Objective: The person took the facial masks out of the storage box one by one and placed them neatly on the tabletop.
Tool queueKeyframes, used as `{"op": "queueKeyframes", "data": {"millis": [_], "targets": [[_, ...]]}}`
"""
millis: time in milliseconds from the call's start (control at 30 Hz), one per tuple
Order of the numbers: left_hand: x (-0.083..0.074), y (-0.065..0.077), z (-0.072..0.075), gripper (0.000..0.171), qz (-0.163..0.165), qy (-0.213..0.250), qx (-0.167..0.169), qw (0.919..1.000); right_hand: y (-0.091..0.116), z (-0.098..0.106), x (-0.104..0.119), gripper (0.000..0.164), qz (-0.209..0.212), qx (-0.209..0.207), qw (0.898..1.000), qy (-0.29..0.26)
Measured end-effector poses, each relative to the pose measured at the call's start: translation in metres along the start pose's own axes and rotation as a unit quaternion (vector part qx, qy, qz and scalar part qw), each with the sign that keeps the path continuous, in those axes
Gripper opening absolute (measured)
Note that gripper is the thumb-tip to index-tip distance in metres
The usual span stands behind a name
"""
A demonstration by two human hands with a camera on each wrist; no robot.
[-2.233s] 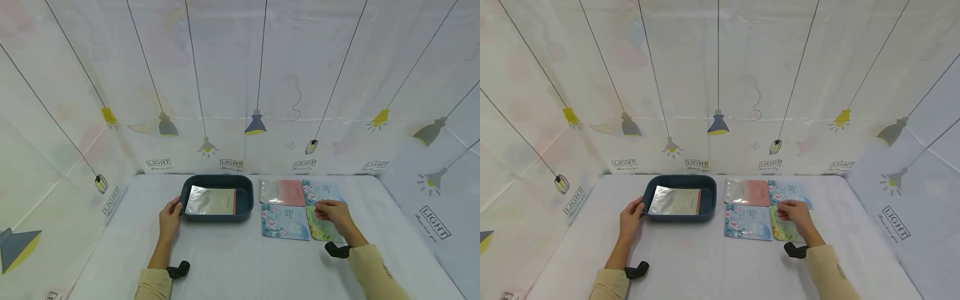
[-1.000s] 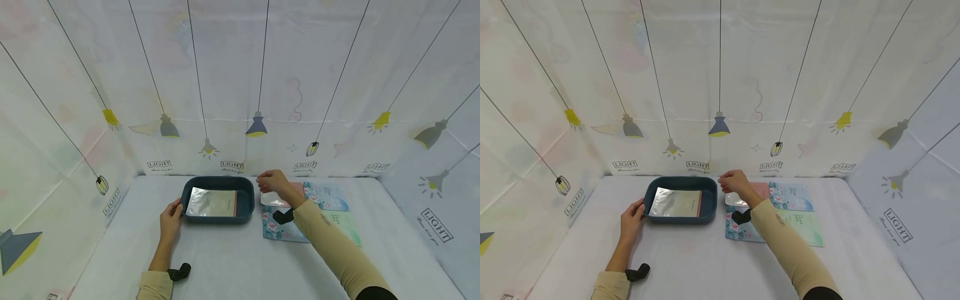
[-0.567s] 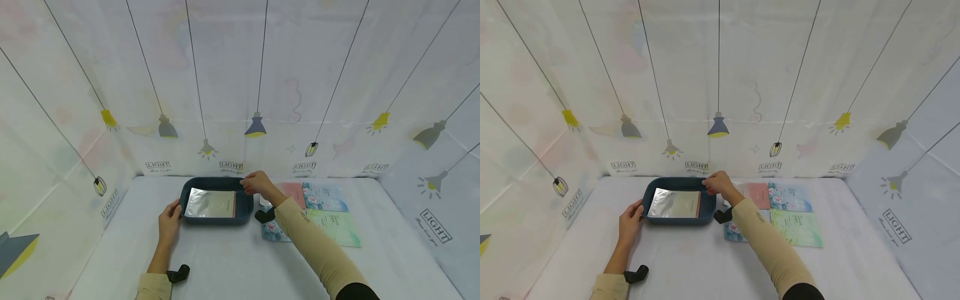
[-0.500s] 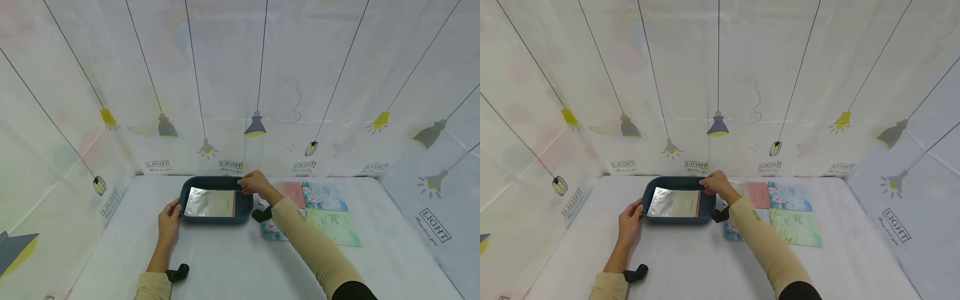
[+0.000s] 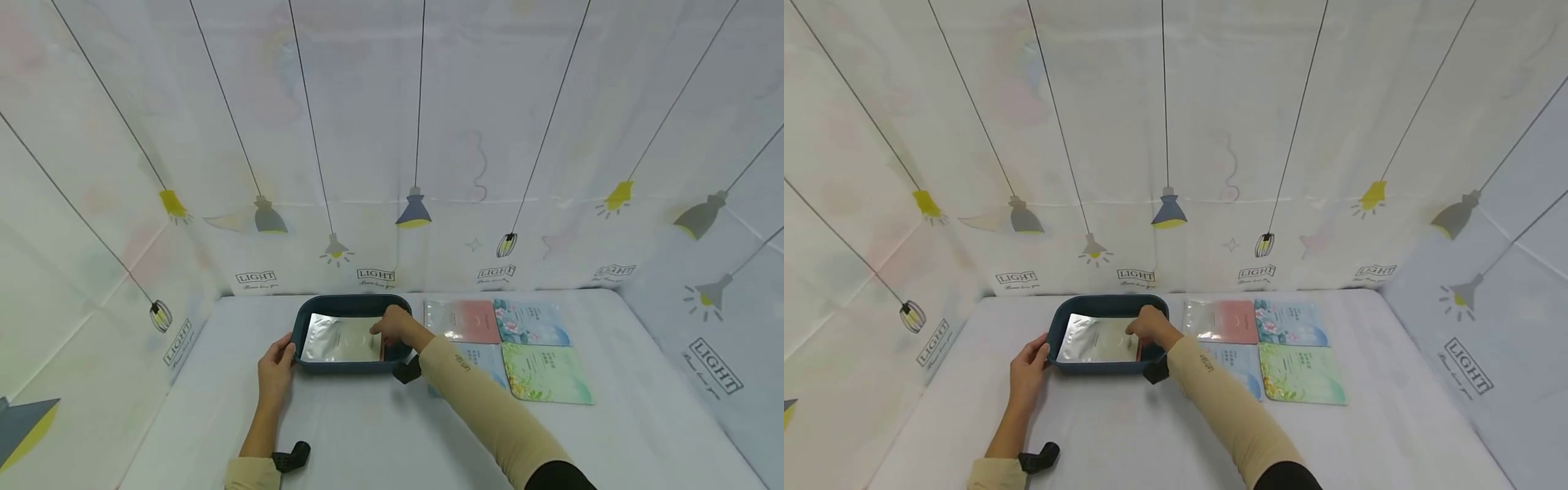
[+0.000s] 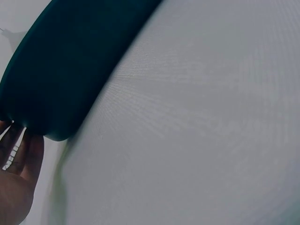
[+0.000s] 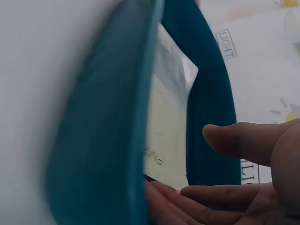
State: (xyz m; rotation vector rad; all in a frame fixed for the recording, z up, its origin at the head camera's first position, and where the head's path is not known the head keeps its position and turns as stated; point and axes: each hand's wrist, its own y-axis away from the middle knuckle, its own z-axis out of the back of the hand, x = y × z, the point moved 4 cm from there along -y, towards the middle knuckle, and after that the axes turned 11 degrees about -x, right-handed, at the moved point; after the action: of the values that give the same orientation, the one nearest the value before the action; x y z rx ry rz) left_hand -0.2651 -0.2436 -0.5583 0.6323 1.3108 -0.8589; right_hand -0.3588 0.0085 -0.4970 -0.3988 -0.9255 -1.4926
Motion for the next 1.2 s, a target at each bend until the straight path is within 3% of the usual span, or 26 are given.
{"op": "queueKeyframes", "data": {"millis": [200,500,767,900,1100,1200], "targets": [[-0.002,0.001,0.001,0.039,0.007,0.013,0.010,0.9998,-0.006,-0.015,-0.003,0.031,-0.025,-0.006,0.999,0.047],[-0.002,0.001,0.002,0.038,0.007,0.002,0.004,1.0000,-0.008,-0.018,-0.006,0.038,-0.047,-0.055,0.997,0.018],[-0.003,0.001,0.001,0.040,0.020,0.020,0.020,0.9994,-0.004,-0.014,-0.005,0.009,-0.029,-0.120,0.992,-0.012],[-0.003,0.002,0.001,0.041,0.023,0.021,0.022,0.9993,-0.006,-0.016,-0.004,0.003,-0.009,-0.139,0.990,-0.019],[-0.002,0.002,0.000,0.041,0.017,0.023,0.016,0.9994,0.000,-0.017,0.000,0.032,0.034,-0.144,0.989,0.013],[-0.003,0.002,0.000,0.041,0.013,0.024,0.014,0.9995,0.003,-0.015,0.001,0.037,0.037,-0.144,0.989,0.009]]}}
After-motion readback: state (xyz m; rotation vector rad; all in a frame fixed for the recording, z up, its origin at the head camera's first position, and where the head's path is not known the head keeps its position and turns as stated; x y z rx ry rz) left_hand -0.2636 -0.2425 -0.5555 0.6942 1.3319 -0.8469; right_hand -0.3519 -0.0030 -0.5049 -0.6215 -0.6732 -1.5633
